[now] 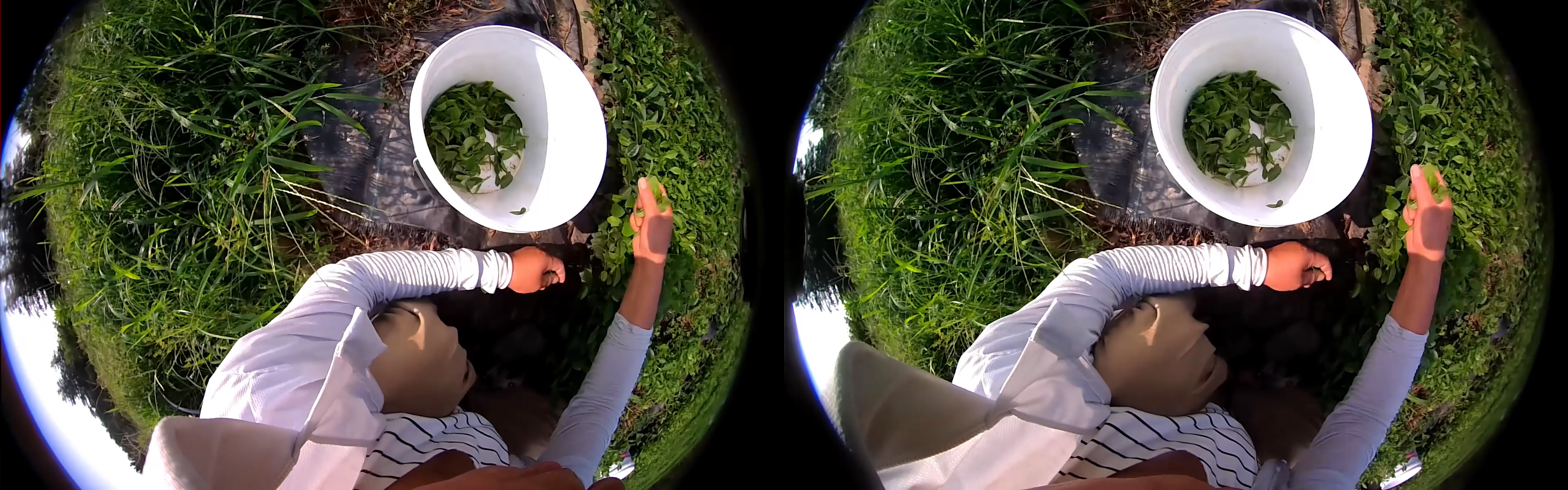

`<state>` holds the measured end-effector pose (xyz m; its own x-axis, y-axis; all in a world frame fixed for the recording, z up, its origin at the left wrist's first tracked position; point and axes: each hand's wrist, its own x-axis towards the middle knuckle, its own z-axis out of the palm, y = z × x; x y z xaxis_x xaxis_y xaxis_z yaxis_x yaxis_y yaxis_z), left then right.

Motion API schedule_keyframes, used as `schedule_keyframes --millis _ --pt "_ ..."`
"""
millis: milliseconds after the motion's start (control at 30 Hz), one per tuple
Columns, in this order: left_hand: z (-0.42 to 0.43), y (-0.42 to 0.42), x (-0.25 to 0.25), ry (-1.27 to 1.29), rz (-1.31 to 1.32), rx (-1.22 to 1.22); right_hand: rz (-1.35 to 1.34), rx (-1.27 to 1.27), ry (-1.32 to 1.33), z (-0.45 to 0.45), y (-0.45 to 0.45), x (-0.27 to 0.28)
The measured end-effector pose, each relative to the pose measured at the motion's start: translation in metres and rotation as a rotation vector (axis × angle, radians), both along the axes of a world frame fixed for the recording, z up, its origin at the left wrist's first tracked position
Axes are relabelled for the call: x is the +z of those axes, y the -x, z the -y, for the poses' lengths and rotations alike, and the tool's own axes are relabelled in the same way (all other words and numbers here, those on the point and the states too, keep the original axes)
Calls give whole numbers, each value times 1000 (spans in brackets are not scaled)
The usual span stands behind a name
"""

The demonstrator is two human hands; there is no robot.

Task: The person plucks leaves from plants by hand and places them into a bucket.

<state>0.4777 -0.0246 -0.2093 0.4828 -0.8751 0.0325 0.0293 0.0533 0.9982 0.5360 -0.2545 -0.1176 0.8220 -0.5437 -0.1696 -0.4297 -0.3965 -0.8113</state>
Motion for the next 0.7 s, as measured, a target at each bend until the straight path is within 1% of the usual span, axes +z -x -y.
schedule_keyframes --millis 33,67,133,167,200,233,267,300,333,367,400,433,467,500,533,567,600,633,667,700 --pt "-14 -6 17 -129 21 -77 97 -3 -98 -14 -2 22" --pt "-21 -3 20 -114 45 -78 193 27 -153 -36 -8 45" --pt "-25 -3 25 -65 117 -72 375 161 -161 -88 -26 91" --pt "-21 0 15 30 151 -59 447 268 -116 -115 -35 103" --pt "-21 -4 21 -3 55 -142 498 399 -25 -141 -44 106" --pt "-21 -8 30 -67 73 -159 501 539 113 -163 -54 99" --pt "-22 -10 36 -135 87 -179 331 650 281 -181 -61 75" --pt "-22 -4 29 -61 144 -78 10 775 452 -187 -59 43" --pt "-26 -3 30 -81 224 -62 -179 854 414 -187 -58 33" --pt "-31 -3 31 -135 202 -88 -48 836 294 -180 -53 33" --pt "-35 -5 37 -190 172 -97 24 738 157 -172 -48 48" --pt "-41 -6 39 -162 209 -42 107 643 22 -165 -43 62" --pt "-49 -7 42 -255 144 -114 177 458 -155 -139 -35 53" --pt "-57 -7 55 -134 162 -19 200 275 -104 -117 -28 62" --pt "-65 -10 69 -13 189 76 190 100 13 -87 -26 65" --pt "-77 -24 99 71 233 134 231 10 54 -38 -24 52" --pt "-91 -37 133 152 268 193 207 -41 143 8 -21 43" --pt "-106 -51 158 128 448 303 120 -11 267 39 -20 37" --pt "-116 -65 173 103 636 409 35 53 396 63 -19 30" --pt "-117 -79 174 49 707 527 -36 141 501 71 -18 22"
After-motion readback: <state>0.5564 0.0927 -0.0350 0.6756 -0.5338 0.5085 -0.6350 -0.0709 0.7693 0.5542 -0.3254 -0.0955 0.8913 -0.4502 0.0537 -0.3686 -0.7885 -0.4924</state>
